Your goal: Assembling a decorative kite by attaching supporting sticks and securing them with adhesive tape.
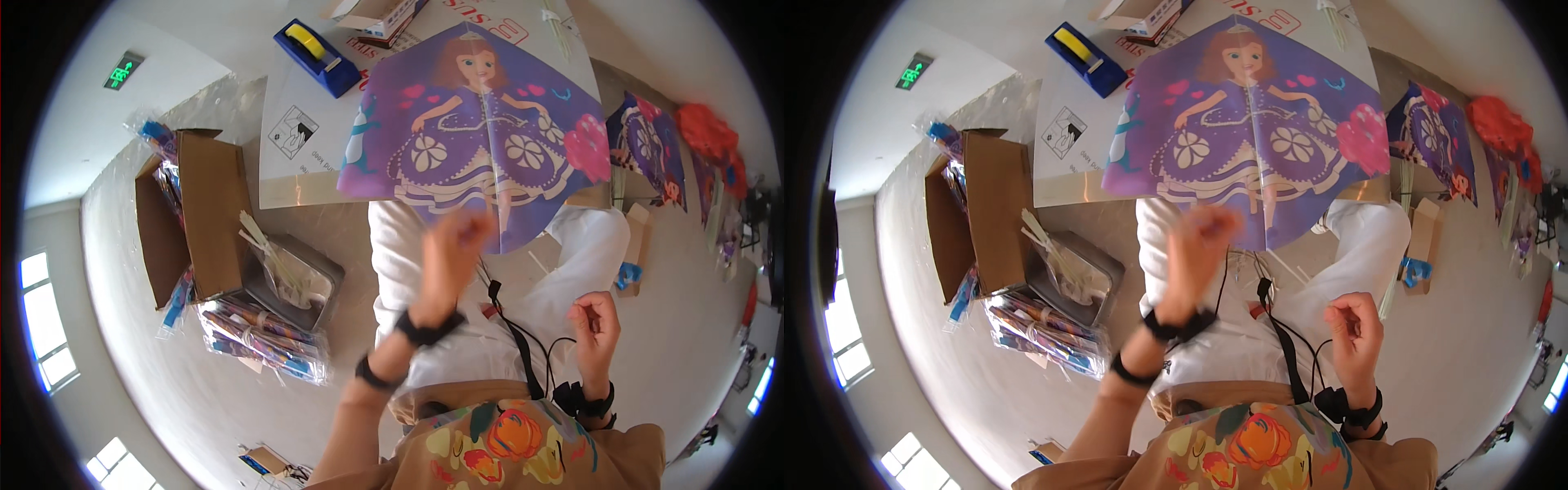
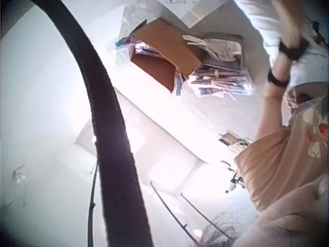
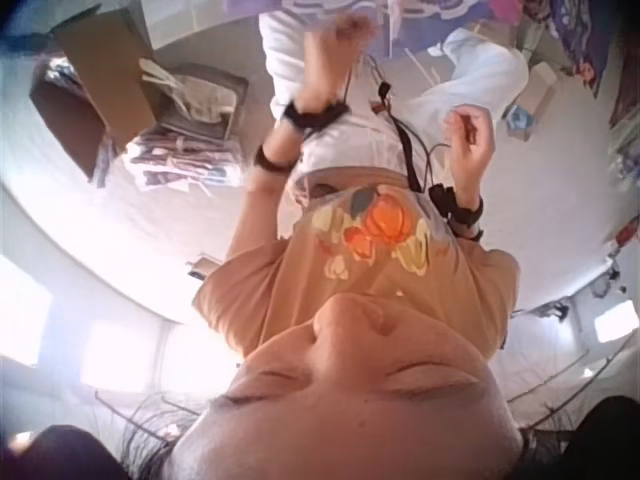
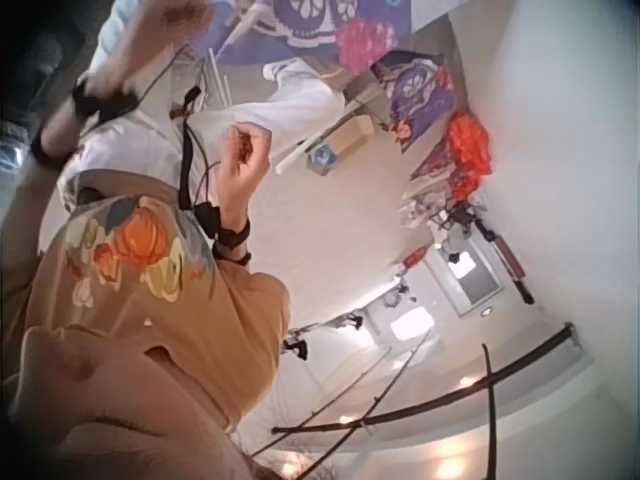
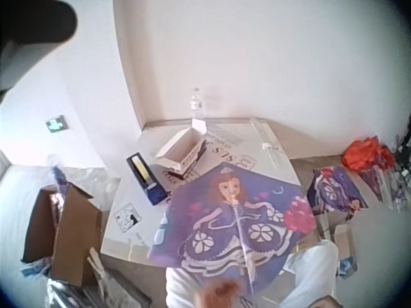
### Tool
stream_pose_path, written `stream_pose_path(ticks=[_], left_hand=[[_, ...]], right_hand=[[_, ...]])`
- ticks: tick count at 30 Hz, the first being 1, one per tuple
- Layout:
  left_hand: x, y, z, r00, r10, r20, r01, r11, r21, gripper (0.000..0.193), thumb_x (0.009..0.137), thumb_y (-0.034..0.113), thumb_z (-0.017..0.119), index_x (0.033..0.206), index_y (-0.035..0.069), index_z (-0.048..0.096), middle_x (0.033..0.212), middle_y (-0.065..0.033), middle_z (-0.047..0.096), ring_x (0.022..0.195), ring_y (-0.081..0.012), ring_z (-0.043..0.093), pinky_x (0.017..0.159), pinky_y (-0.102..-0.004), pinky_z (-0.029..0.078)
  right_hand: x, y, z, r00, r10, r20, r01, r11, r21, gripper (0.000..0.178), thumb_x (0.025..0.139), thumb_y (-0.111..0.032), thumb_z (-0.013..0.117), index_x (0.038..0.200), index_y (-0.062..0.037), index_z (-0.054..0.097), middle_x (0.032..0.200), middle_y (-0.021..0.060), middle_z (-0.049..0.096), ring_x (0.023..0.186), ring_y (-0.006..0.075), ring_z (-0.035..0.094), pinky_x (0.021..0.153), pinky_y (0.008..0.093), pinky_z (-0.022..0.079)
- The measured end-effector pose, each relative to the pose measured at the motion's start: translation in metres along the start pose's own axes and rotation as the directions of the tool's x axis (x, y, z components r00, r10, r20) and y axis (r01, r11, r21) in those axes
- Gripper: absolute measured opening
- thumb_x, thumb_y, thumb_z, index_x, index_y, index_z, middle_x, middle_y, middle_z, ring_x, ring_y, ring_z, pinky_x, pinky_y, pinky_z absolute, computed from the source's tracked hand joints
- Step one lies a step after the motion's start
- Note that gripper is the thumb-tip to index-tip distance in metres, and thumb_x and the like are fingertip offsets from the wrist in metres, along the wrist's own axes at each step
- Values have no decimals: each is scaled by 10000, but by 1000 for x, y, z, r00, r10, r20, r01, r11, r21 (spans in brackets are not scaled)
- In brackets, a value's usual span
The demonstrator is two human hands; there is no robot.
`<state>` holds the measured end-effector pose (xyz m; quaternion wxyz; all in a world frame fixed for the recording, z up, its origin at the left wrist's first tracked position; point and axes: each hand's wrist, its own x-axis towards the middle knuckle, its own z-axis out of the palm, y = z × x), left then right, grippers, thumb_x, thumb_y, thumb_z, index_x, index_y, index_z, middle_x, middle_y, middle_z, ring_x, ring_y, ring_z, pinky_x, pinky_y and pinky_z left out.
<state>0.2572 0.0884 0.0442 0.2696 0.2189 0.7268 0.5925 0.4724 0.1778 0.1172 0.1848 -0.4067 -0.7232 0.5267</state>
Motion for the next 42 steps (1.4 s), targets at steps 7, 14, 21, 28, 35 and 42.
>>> stream_pose_path(ticks=[7, 14, 21, 28, 35, 42], left_hand=[[158, -94, -79, 986, 88, -144, -15, 896, 445, 90, 752, 45, 672, 832, 9, 693, 804, -177, 672, 765, -354, 651, 688, -387, 514], [170, -100, -90, 986, 143, -83, -96, 904, 417, 189, 748, 33, 700, 933, 1, 679, 860, -149, 667, 779, -307, 663, 725, -365, 519], [46, -94, -97, 942, 334, -24, -318, 914, 251, 166, 833, -44, 569, 959, 22, 655, 913, -134, 643, 819, -281, 644, 729, -334, 509], [-14, -217, -152, 791, -211, -575, 610, 358, 707, 401, 885, 102, 530, 1286, 78, 525, 1269, -188, 546, 1224, -359, 464, 992, -512, 352], [10, -151, -112, 959, 75, 274, -239, 735, 634, 340, 962, 212, 478, 1255, 56, 553, 1316, -180, 544, 1246, -337, 491, 1077, -482, 338], [5, -209, -140, 926, -214, -311, 334, 848, 412, 348, 954, 292, 518, 1051, -24, 627, 1025, -184, 652, 928, -358, 619, 811, -405, 489]], right_hand=[[-3, 4, 4, 999, -15, 34, 18, 994, -104, 75, 911, -36, 613, 922, -19, 541, 787, -9, 524, 651, 38, 438, 584, 179, 364], [5, 3, 8, 999, -12, 50, 17, 994, -105, 67, 910, -28, 608, 914, -13, 543, 762, -10, 517, 637, 39, 435, 573, 179, 354], [5, 10, 2, 999, -21, 24, 24, 992, -122, 76, 908, -34, 616, 916, -15, 543, 765, -5, 526, 632, 41, 429, 563, 183, 352], [4, 5, 3, 998, -45, 39, 50, 987, -153, 75, 906, -29, 618, 906, -12, 545, 753, -3, 532, 627, 47, 429, 556, 190, 354], [0, 0, 7, 998, -20, 58, 29, 986, -166, 68, 903, -21, 615, 902, -14, 547, 737, 2, 527, 610, 50, 429, 541, 197, 354], [-2, 11, 2, 998, -54, -18, 49, 979, -200, 67, 901, -23, 616, 891, -17, 550, 736, -10, 520, 603, 46, 420, 535, 192, 345]])
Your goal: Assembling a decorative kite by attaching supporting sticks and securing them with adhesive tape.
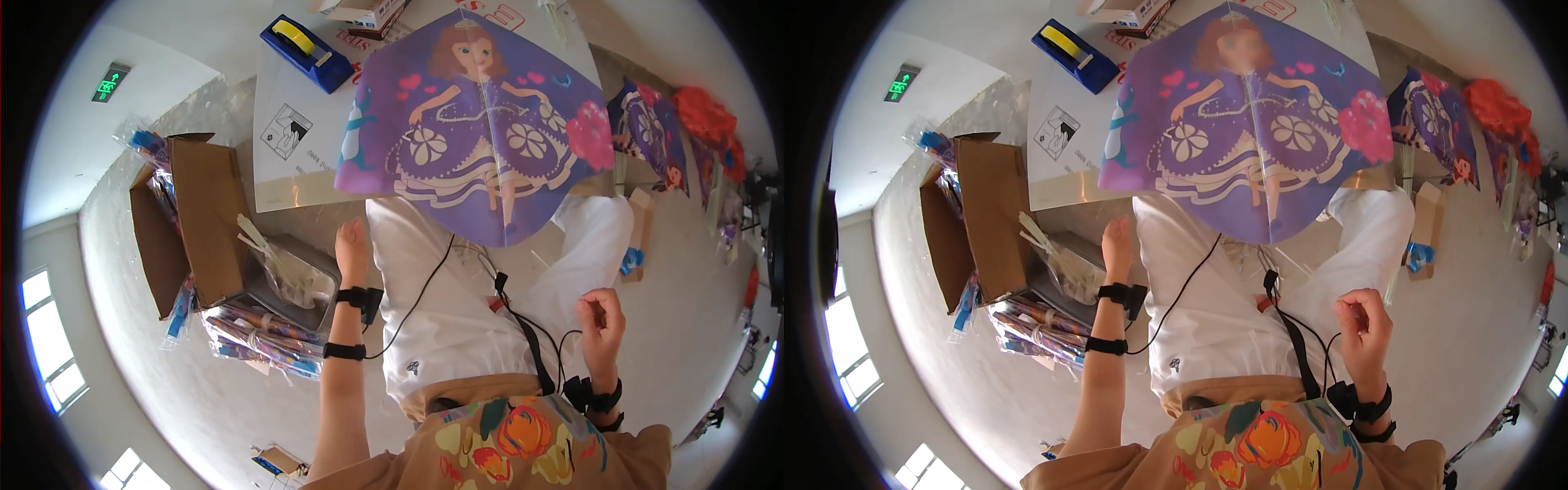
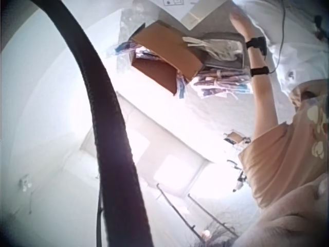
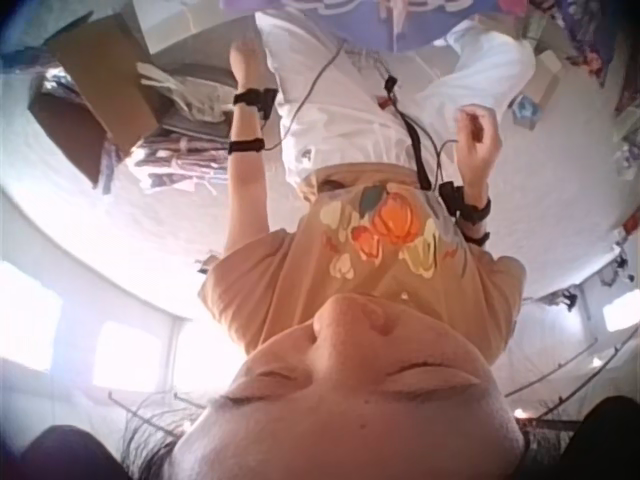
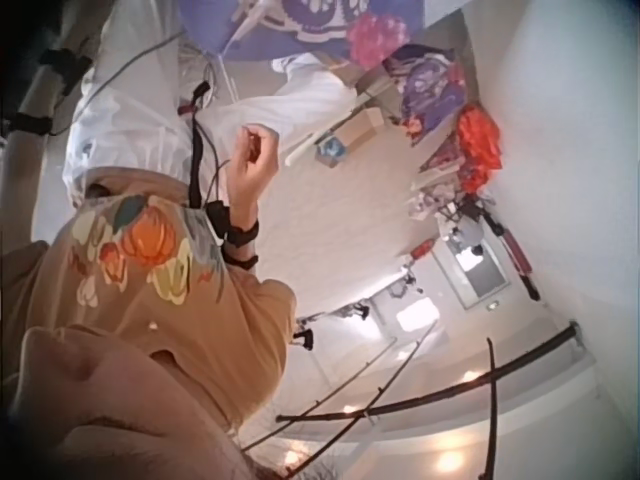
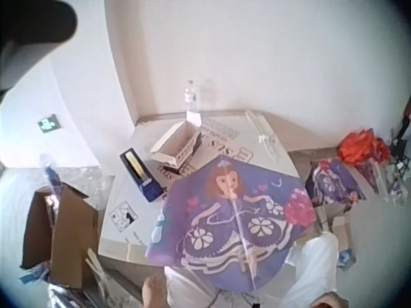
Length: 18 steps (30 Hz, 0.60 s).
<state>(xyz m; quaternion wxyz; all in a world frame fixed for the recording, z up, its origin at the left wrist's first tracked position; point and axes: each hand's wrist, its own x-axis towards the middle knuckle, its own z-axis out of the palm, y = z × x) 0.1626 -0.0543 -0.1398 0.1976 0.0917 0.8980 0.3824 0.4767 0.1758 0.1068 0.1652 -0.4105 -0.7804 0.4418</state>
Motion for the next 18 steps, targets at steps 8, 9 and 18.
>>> stream_pose_path(ticks=[8, 9, 18], left_hand=[[-20, 24, 0, 956, -213, 203, 285, 838, -465, 180, 833, 138, 744, 866, 18, 613, 717, -15, 604, 583, -66, 530, 522, -214, 419], [-23, 21, -1, 955, -218, 202, 289, 837, -465, 180, 833, 138, 744, 866, 18, 613, 717, -15, 604, 583, -66, 530, 522, -214, 419], [-63, 21, -21, 977, 8, 213, 104, 855, -507, 186, 845, 21, 675, 995, 33, 565, 656, 37, 476, 589, -46, 454, 558, -197, 380]], right_hand=[[3, -3, 4, 997, 8, 80, -9, 1000, 1, 77, 898, -23, 624, 888, -10, 549, 733, -1, 505, 603, 49, 415, 536, 192, 348], [3, -4, 5, 996, 10, 85, -10, 1000, 0, 77, 898, -23, 624, 888, -10, 549, 733, -1, 505, 603, 49, 415, 536, 192, 348], [5, -10, 14, 989, 20, 144, -18, 1000, -20, 76, 908, -33, 618, 904, -3, 548, 745, 10, 526, 612, 61, 432, 552, 195, 361]])
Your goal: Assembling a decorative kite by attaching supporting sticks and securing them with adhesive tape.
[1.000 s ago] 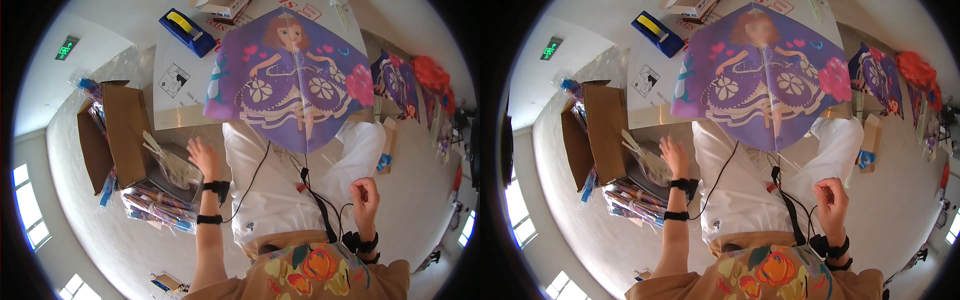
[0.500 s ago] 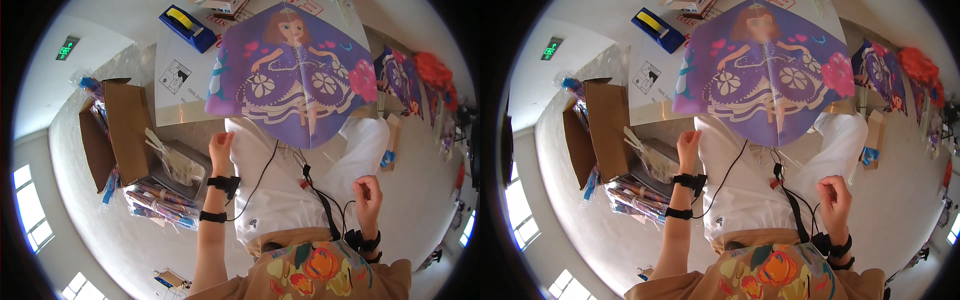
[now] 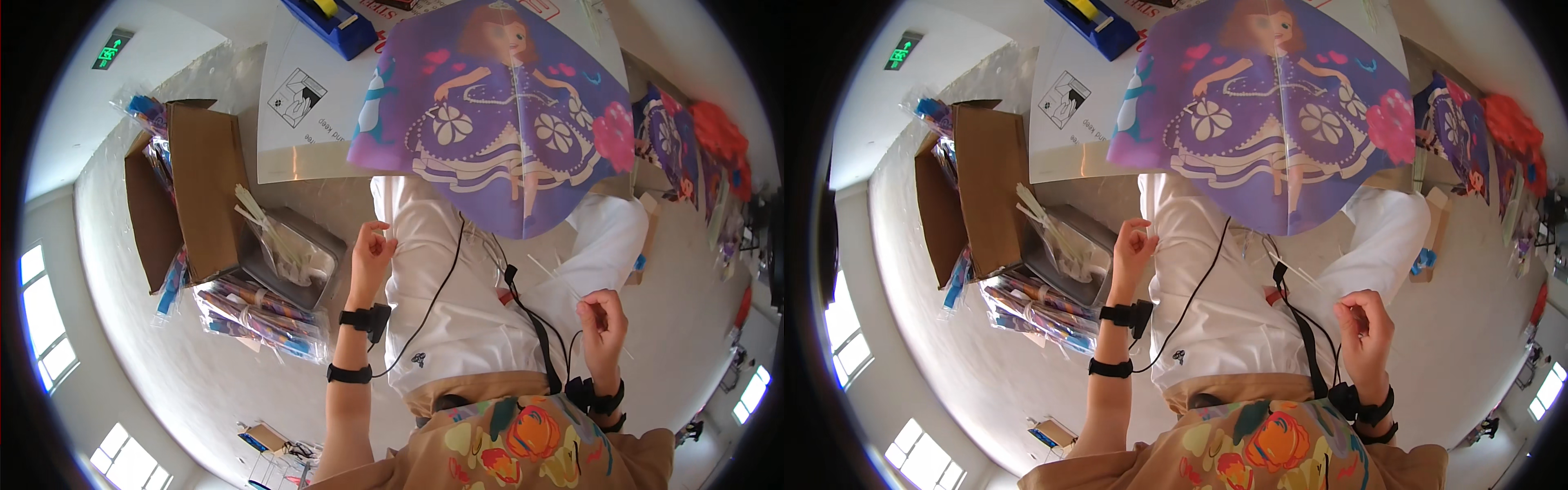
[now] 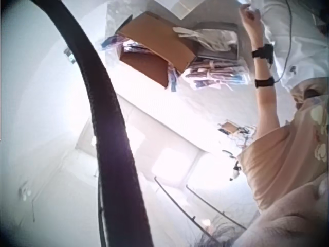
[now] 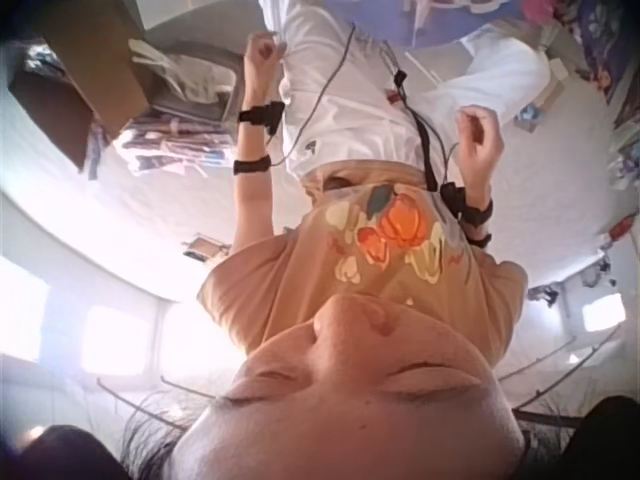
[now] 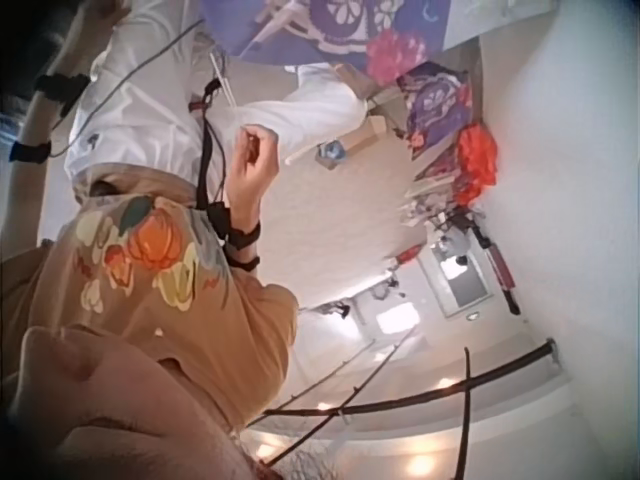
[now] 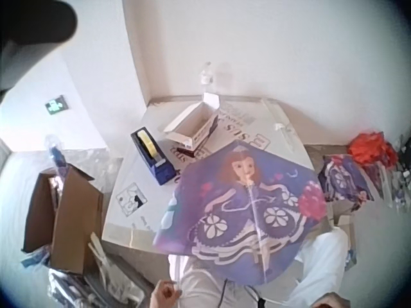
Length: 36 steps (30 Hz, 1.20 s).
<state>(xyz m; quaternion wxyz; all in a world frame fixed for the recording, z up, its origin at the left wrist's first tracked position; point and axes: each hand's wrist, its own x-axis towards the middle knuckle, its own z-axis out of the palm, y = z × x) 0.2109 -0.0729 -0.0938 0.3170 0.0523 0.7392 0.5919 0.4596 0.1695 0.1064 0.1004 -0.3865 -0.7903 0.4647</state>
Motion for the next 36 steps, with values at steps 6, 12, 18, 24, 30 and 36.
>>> stream_pose_path(ticks=[6, 12, 18, 24, 30, 36], left_hand=[[-8, 17, -2, 994, 40, 103, -63, 972, 228, 420, 857, 6, 590, 1259, 125, 566, 666, 4, 400, 609, -88, 405, 593, -235, 383], [-6, 37, -2, 988, 15, 151, -67, 937, 343, 405, 835, 27, 585, 1222, 149, 604, 677, -60, 443, 606, -167, 470, 606, -284, 430], [3, 100, 9, 946, 315, 82, -288, 694, 660, 134, 768, 54, 645, 885, 102, 690, 746, -73, 558, 660, -237, 576, 589, -359, 462], [89, 152, 58, 815, 577, 56, -474, 607, 639, 174, 772, 12, 653, 945, 31, 660, 785, -115, 578, 681, -263, 581, 641, -345, 474], [168, 133, 106, 820, 561, 117, -429, 465, 774, 178, 753, 143, 715, 880, 50, 631, 849, -149, 624, 835, -366, 623, 695, -450, 487], [197, 123, 105, 929, 349, 123, -319, 587, 744, 179, 693, 135, 759, 777, 35, 637, 698, -133, 649, 692, -346, 634, 642, -412, 490]], right_hand=[[5, -7, 7, 998, -16, 58, 19, 999, -49, 85, 916, -52, 617, 901, -8, 545, 735, 6, 522, 608, 62, 421, 543, 203, 354], [8, -8, 11, 999, -23, 49, 25, 999, -30, 90, 913, -58, 621, 895, -11, 546, 720, 3, 513, 594, 63, 405, 530, 210, 345], [7, -7, 6, 999, -36, 5, 37, 998, -49, 76, 895, -35, 626, 881, -18, 554, 691, -1, 501, 569, 61, 396, 511, 210, 330], [6, -1, -2, 999, -52, -11, 52, 998, -43, 80, 877, -28, 640, 871, -26, 560, 650, 14, 489, 512, 77, 362, 468, 230, 301], [-2, 15, -14, 995, -3, -101, 1, 1000, -24, 77, 861, -26, 653, 866, -21, 576, 683, 59, 549, 504, 111, 445, 478, 239, 356], [-5, 23, -28, 998, 3, -69, -6, 999, -38, 83, 850, -40, 662, 895, -43, 592, 777, 92, 624, 622, 237, 608, 554, 292, 469]])
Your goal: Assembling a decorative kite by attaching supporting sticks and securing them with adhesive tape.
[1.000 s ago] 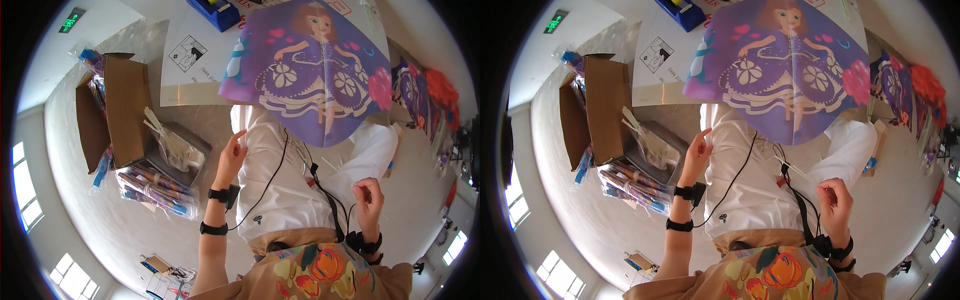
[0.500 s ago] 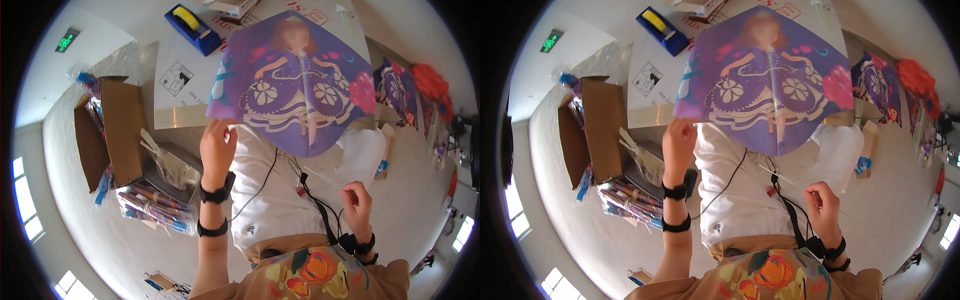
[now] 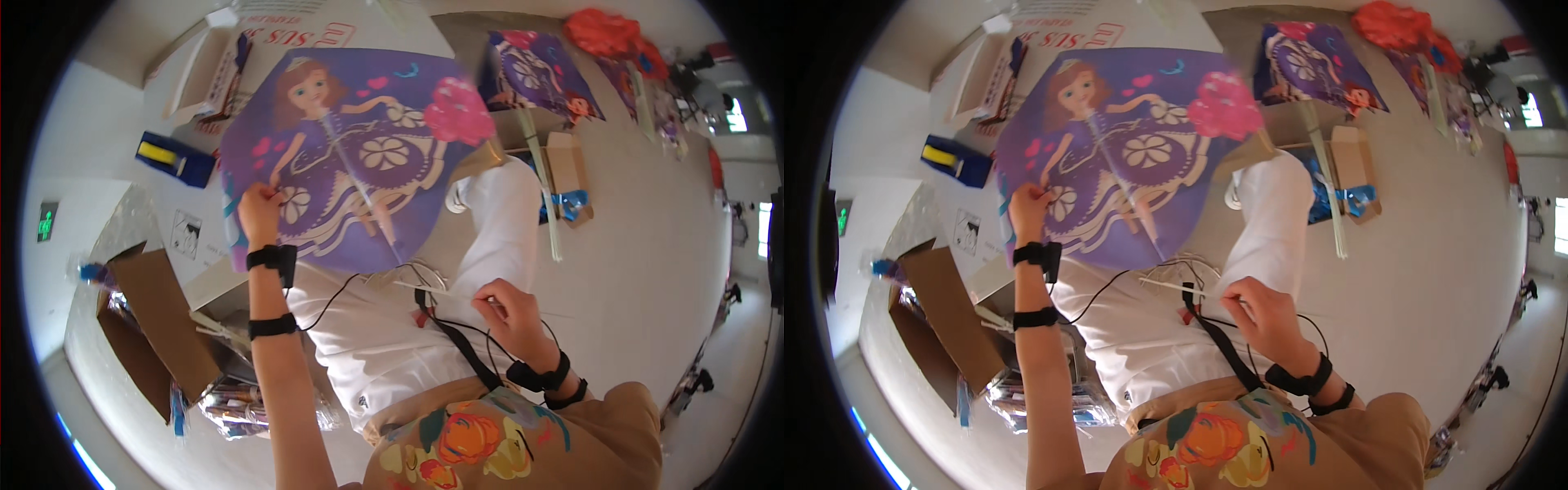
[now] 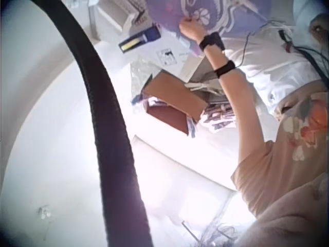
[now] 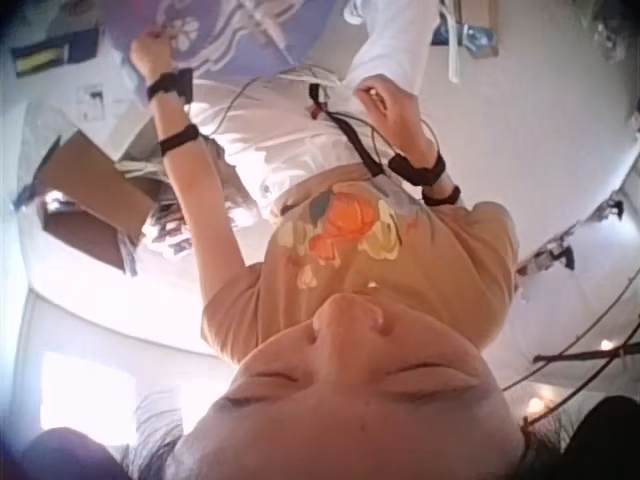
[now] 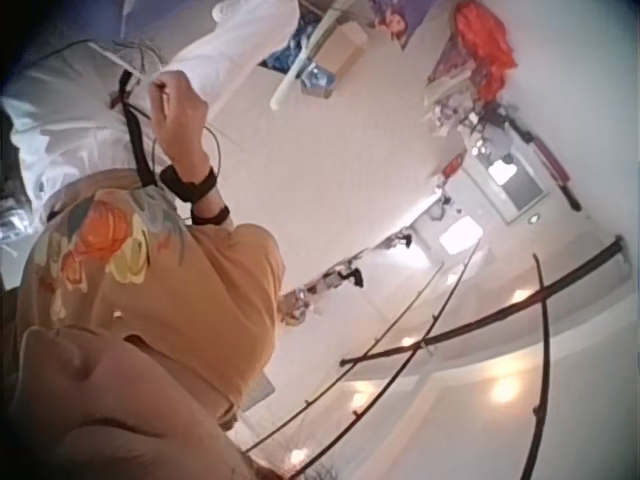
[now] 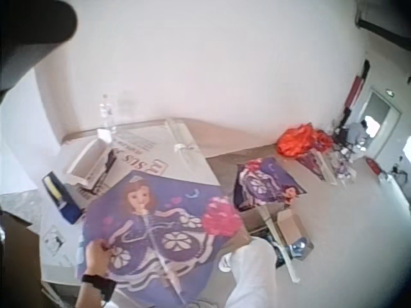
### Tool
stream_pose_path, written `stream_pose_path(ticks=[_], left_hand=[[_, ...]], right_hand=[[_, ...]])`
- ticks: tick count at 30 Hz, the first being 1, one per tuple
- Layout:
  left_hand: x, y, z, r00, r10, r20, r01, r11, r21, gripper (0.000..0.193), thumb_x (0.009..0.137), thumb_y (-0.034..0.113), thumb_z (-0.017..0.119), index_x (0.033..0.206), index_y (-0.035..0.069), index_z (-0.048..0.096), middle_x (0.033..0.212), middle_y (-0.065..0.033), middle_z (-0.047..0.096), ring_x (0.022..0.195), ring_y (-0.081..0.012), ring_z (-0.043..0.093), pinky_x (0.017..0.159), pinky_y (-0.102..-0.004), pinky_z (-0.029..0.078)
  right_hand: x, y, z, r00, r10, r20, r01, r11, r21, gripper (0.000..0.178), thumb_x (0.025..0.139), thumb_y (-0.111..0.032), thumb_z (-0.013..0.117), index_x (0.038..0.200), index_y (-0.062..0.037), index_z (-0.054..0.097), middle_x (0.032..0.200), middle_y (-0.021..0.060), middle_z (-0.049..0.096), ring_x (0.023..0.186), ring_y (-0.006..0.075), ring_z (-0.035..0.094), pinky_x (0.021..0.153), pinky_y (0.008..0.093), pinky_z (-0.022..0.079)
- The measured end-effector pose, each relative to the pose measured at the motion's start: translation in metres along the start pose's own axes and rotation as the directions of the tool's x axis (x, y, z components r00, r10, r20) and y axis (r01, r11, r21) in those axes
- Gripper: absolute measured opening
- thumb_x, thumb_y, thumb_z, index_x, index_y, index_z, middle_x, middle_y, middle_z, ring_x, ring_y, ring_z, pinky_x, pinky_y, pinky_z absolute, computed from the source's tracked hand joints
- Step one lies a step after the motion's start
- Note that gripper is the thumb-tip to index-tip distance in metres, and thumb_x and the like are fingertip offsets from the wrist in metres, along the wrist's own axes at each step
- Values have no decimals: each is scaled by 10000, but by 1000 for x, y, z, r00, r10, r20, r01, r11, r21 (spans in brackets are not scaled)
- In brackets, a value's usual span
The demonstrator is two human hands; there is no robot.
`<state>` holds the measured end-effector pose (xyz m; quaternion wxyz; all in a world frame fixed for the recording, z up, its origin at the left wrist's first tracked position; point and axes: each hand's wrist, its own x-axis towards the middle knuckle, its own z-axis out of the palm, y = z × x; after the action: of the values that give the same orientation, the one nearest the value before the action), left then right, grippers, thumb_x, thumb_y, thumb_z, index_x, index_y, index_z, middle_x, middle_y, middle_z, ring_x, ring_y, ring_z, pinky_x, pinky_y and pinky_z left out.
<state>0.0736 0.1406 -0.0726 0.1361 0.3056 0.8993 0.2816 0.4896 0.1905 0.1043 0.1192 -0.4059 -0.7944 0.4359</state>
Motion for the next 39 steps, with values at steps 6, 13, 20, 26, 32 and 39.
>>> stream_pose_path(ticks=[6, 13, 20, 26, 32, 39], left_hand=[[-2, 2, 3, 1000, 16, -11, -16, 1000, 16, 160, 726, 119, 743, 771, 15, 630, 670, -95, 645, 625, -239, 630, 600, -351, 481], [-4, -5, 4, 999, 27, -38, -25, 998, 58, 95, 722, 66, 696, 756, 13, 625, 741, -139, 647, 729, -340, 625, 668, -415, 490], [-7, -4, 5, 1000, -6, -16, 7, 996, 85, 78, 757, 55, 660, 805, 13, 614, 790, -150, 649, 780, -351, 629, 699, -419, 491], [-15, 6, 7, 972, 233, 26, -232, 940, 252, 81, 820, 23, 587, 901, 25, 579, 891, -151, 626, 889, -361, 601, 754, -439, 483], [-15, -2, 9, 953, 301, 31, -301, 935, 187, 151, 828, -33, 518, 971, 17, 529, 959, -183, 593, 922, -383, 574, 795, -446, 469], [-27, 13, 12, 964, 267, -21, -254, 936, 243, 203, 825, -67, 483, 1010, 11, 509, 1002, -192, 569, 968, -393, 552, 818, -451, 459]], right_hand=[[0, 11, 7, 992, -114, -59, 117, 992, 43, 88, 847, -39, 675, 881, -44, 594, 713, 68, 588, 519, 177, 488, 495, 267, 394], [-7, 15, 5, 995, -96, 6, 96, 994, 49, 105, 845, -28, 651, 887, -68, 563, 784, 67, 637, 654, 245, 628, 549, 309, 479], [-6, 16, 9, 992, -122, -12, 123, 991, 51, 113, 842, -32, 671, 877, -54, 567, 750, 71, 618, 592, 220, 583, 527, 289, 449], [-3, 17, 11, 989, -148, -27, 150, 986, 72, 117, 836, -10, 682, 883, -39, 579, 729, 75, 599, 546, 189, 534, 517, 265, 417], [-3, 12, 11, 992, -123, 6, 122, 990, 74, 108, 845, -31, 671, 883, -45, 571, 762, 69, 621, 593, 200, 565, 521, 279, 439], [-2, 9, 10, 993, -112, -25, 113, 992, 47, 100, 847, -16, 676, 882, -28, 583, 715, 61, 594, 503, 125, 464, 480, 243, 373]])
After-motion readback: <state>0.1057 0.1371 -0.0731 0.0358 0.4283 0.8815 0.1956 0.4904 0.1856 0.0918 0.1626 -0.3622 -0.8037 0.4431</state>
